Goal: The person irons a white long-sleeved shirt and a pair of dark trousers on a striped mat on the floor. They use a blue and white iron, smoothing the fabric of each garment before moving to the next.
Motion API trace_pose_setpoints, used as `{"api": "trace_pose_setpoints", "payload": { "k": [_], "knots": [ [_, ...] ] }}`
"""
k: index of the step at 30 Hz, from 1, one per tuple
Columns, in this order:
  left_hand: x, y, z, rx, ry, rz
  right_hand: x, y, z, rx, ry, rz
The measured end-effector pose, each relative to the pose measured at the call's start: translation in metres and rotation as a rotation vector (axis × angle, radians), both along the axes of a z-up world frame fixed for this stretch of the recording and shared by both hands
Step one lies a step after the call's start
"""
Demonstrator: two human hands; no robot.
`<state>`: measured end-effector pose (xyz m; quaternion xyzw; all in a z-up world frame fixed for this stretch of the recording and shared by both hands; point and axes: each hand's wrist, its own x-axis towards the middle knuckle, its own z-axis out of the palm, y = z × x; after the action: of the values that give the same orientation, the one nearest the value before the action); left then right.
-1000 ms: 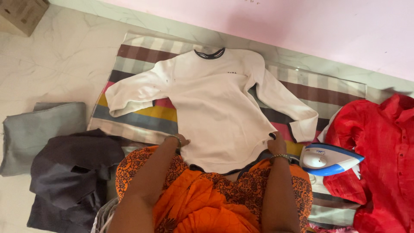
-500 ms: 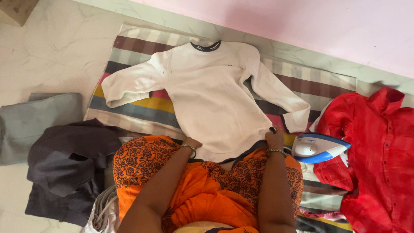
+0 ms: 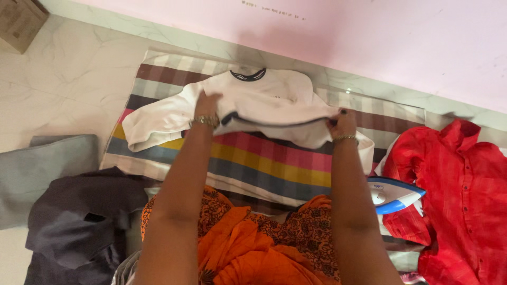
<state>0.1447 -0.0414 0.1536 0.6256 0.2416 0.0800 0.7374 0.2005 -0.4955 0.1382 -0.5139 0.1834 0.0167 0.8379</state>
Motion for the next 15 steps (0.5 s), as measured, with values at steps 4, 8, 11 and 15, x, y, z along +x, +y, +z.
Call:
{"api": "trace_pose_setpoints", "payload": {
  "k": [4, 8, 11, 15],
  "knots": [
    [0.012, 0.007, 0.154, -0.333, -0.62, 0.048, 0.046, 0.0, 0.13, 0.309, -0.512, -0.095],
    [-0.044, -0.01, 0.219, -0.249, -0.767, -0.033, -0.003, -0.009, 0.213, 0.337, -0.758, -0.05],
    [-0.104, -0.018, 0.185, -0.098, -0.504, -0.008, -0.054, -0.024, 0.2, 0.258, -0.709, -0.094],
    [-0.167, -0.027, 0.065, -0.022, 0.005, -0.081, -0.106, -0.045, 0.101, 0.11, -0.498, -0.027]
  ]
}}
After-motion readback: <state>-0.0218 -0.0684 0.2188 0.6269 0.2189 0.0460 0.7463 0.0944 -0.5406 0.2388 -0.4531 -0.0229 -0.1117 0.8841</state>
